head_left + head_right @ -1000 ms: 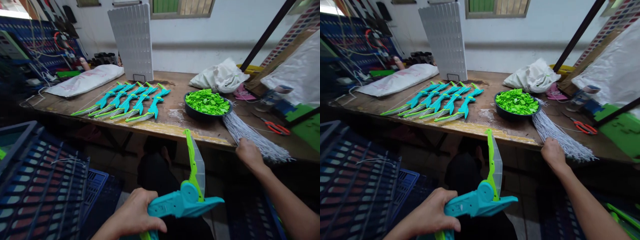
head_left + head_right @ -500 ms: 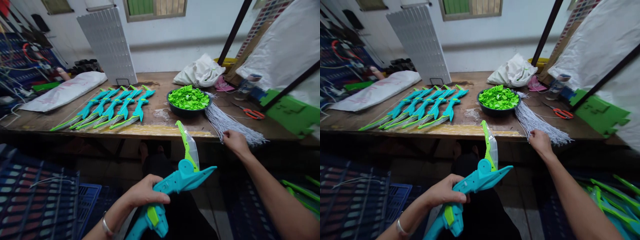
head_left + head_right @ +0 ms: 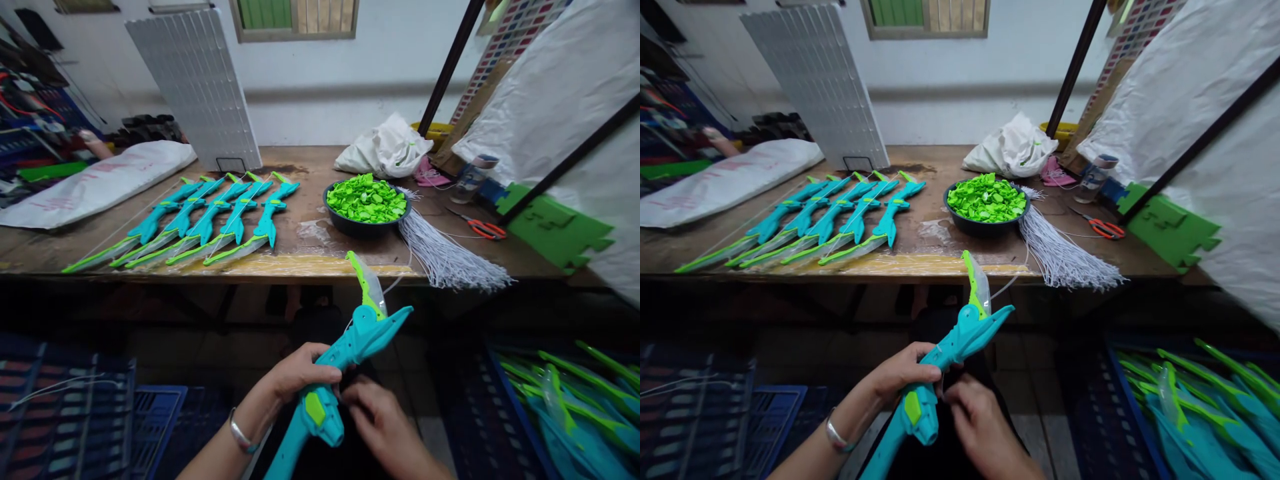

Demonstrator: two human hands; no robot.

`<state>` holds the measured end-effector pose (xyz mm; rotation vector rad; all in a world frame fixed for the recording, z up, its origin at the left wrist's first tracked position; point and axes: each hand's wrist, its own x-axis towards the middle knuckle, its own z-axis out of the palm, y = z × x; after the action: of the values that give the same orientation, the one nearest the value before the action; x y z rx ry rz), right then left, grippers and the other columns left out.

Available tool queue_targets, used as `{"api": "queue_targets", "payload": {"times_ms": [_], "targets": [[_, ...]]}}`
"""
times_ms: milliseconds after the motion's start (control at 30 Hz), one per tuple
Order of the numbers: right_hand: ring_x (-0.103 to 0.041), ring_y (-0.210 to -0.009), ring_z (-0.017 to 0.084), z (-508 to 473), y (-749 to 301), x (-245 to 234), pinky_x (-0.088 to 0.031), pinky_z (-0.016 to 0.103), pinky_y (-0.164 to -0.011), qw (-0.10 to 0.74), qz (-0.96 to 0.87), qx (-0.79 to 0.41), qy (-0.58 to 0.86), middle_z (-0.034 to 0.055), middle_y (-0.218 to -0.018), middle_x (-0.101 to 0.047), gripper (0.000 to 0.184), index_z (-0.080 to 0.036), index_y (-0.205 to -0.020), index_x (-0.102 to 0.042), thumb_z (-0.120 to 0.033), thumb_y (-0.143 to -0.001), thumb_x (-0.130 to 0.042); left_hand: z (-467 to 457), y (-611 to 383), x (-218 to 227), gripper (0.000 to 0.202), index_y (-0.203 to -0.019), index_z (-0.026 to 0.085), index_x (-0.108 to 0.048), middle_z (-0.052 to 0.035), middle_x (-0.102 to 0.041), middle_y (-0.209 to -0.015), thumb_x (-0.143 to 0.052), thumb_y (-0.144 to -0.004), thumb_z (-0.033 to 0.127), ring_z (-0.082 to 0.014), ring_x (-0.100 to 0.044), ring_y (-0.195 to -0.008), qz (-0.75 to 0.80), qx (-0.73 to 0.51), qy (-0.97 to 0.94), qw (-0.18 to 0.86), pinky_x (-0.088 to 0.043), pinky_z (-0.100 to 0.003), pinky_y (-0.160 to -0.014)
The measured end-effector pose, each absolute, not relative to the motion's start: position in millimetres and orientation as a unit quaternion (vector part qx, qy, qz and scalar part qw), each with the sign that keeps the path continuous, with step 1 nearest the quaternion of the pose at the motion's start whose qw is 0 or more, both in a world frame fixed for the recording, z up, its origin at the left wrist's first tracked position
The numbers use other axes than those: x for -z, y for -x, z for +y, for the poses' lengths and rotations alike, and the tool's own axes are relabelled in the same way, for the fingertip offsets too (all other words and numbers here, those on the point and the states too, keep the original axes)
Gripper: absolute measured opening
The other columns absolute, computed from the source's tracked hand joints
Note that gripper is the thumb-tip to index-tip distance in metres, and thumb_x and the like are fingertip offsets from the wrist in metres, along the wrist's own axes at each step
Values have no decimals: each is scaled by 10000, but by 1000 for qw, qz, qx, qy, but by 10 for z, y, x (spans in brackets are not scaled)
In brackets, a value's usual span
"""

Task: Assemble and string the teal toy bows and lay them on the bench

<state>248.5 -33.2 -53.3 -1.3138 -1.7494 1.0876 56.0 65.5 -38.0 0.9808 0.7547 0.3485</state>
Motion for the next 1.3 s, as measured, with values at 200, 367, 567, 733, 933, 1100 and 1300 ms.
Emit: {"api": "queue_targets", "payload": {"times_ms": [200,367,567,733,933,1100,1300], "targets": [[-512,-595,100,-638,-2166,789,-383,216,-583,261,-498,-689,457,-9,-660,-592,135,-164,-757,-661,-298,-765,-677,484,-274,441,527,-775,95,-700,-66,-681,-701,-877,-582,553,-124,-533,-566,370,-174,-463,787,-411,-226,-536],[-671,-717,209,-256,-2269,777,-518,319,-680,375,-270,-754,467,82,-793,-733,335,-166,-864,-743,-437,-688,-832,218,-65,380,476,-705,116,-658,28,-526,-615,-901,-587,508,-86,-393,-571,373,-119,-516,762,-288,-208,-508],[-719,-903,259,242,-2409,763,-577,405,-819,470,-194,-735,448,113,-958,-746,469,-178,-1038,-729,-458,-691,-877,-40,11,489,602,-609,170,-511,64,-390,-587,-894,-504,624,-87,-315,-577,419,-14,-614,669,-173,-243,-452],[-626,-608,132,320,-2179,769,-552,270,-583,495,-230,-694,469,25,-745,-666,528,-143,-985,-715,-511,-657,-906,-129,-32,752,633,-633,174,-538,71,-377,-577,-863,-494,699,-87,-309,-565,405,4,-610,681,-174,-250,-455],[-531,-438,85,326,-2063,856,-394,187,-354,483,-264,-680,484,-15,-675,-614,570,-132,-966,-694,-579,-664,-878,-134,-101,997,650,-639,174,-545,71,-375,-582,-846,-495,731,-86,-305,-568,392,1,-601,696,-172,-250,-470],[-532,-421,77,335,-2124,905,-386,173,-341,479,-277,-672,491,-20,-679,-610,552,-134,-975,-685,-586,-705,-849,-154,-115,1051,661,-639,178,-550,66,-382,-578,-838,-472,749,-89,-303,-559,381,-14,-590,712,-176,-251,-473],[-525,-412,74,368,-2090,925,-372,171,-334,472,-284,-674,492,-23,-679,-606,543,-139,-981,-683,-590,-721,-837,-143,-109,1072,618,-648,176,-569,64,-398,-582,-854,-488,701,-89,-314,-559,390,-8,-582,714,-185,-248,-477]]}}
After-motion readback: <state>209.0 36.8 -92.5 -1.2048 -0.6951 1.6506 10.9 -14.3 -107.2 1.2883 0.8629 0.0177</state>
